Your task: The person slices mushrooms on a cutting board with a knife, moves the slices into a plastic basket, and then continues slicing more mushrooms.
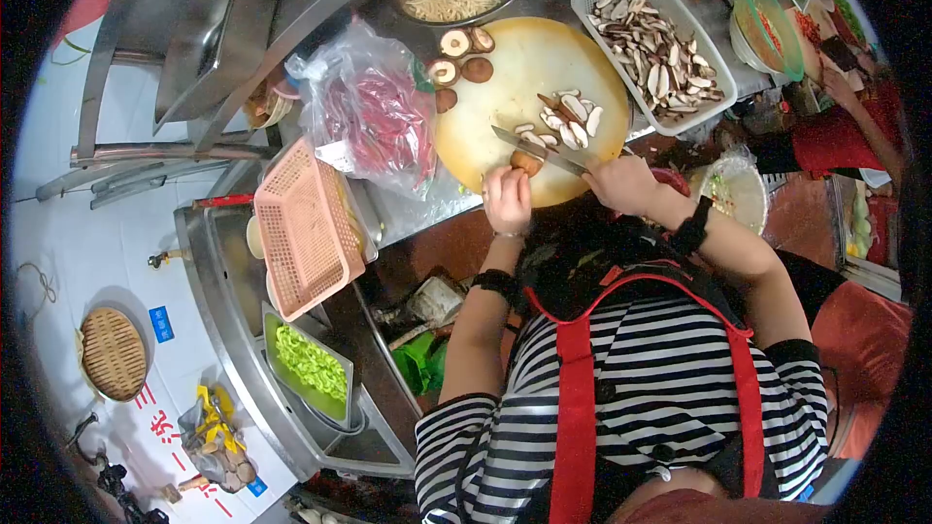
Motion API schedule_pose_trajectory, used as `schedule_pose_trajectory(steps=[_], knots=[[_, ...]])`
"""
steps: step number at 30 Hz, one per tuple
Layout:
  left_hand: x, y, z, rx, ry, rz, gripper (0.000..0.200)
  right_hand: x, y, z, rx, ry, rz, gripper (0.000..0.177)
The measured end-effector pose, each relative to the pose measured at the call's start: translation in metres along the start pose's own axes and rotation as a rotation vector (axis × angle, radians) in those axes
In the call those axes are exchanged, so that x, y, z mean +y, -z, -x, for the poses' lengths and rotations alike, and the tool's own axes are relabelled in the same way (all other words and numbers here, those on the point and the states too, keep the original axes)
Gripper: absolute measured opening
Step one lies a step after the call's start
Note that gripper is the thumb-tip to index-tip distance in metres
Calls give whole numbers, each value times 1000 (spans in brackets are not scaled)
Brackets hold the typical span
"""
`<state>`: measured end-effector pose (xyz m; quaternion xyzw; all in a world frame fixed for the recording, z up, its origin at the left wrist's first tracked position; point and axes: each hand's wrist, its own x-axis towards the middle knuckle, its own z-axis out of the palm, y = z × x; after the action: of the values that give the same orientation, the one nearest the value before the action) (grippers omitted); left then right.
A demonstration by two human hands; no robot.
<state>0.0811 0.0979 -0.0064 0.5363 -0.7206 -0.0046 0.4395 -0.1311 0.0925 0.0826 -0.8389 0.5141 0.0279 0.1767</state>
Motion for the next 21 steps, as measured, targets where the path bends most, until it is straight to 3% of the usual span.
schedule_pose_trajectory(steps=[13,19,21], knots=[[-1,-5,9,-24,46,0,10,-10,-6,4,-11,-35,-92,27],[-3,-4,1,7,-8,23,8,-5,3,-4,-63,-5,30,26],[-2,-3,5,-18,29,14,9,-8,-7,2,57,9,-49,26]])
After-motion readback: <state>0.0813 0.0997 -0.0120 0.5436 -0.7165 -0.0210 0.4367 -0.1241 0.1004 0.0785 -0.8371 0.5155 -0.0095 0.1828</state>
